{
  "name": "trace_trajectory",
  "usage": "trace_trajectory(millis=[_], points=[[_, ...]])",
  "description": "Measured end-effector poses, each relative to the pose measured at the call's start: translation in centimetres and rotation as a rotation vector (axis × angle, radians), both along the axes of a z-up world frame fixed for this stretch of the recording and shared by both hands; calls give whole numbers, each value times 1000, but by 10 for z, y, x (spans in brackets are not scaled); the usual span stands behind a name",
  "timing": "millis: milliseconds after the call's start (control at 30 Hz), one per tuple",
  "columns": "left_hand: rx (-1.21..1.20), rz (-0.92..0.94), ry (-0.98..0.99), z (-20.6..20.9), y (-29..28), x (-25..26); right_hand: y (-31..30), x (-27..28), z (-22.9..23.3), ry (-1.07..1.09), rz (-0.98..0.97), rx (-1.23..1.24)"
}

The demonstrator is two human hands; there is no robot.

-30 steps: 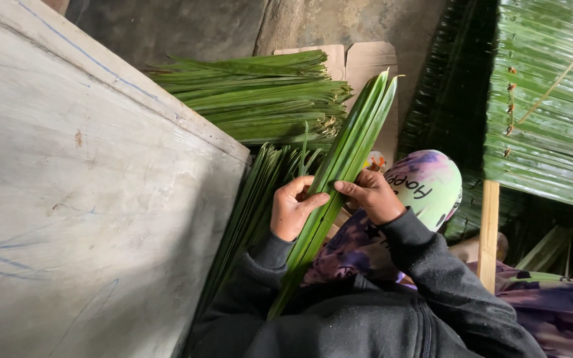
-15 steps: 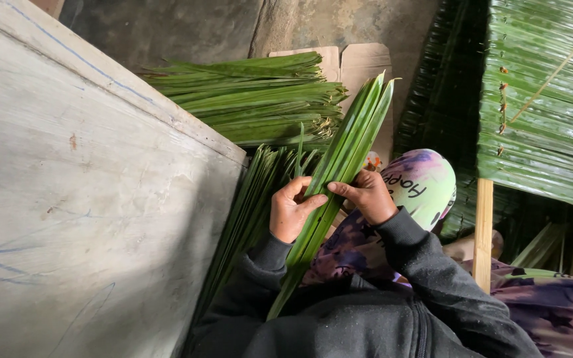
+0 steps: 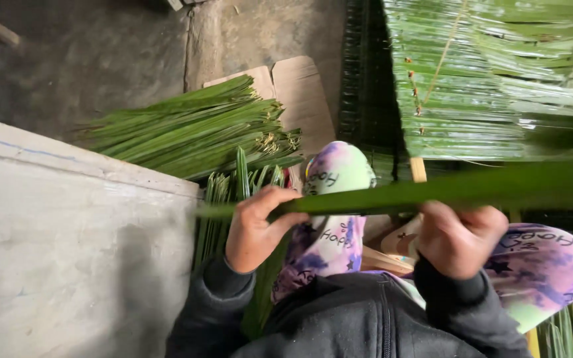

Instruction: Weaving palm leaves onto a wooden frame to create a thatched panel

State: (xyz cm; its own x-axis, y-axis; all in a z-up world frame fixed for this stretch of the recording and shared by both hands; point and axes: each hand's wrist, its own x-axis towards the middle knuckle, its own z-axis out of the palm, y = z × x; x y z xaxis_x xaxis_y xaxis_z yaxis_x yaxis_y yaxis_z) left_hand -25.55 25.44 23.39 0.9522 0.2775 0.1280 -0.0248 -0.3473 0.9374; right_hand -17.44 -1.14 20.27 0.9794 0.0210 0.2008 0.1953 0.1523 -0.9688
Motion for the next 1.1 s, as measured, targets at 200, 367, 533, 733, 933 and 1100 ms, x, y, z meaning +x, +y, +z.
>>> trace_trajectory(millis=[200,367,533,733,933,1100], points=[[590,-377,-599,45,-67,101,-78,-6,-33,-138,-141,592],[606,-594,-128,-71,-118,211,-119,40,-104,481,-440,586],[415,-739,432,-247,-121,281,-164,140,-357,606,-807,661],[254,-693,628,-339,-122,275,-127,145,-354,847,-856,427],[167,-602,718,-324,-125,279,-111,158,-354,840,-911,421],[155,-345,715,-375,-148,311,-100,161,-331,854,-887,419]])
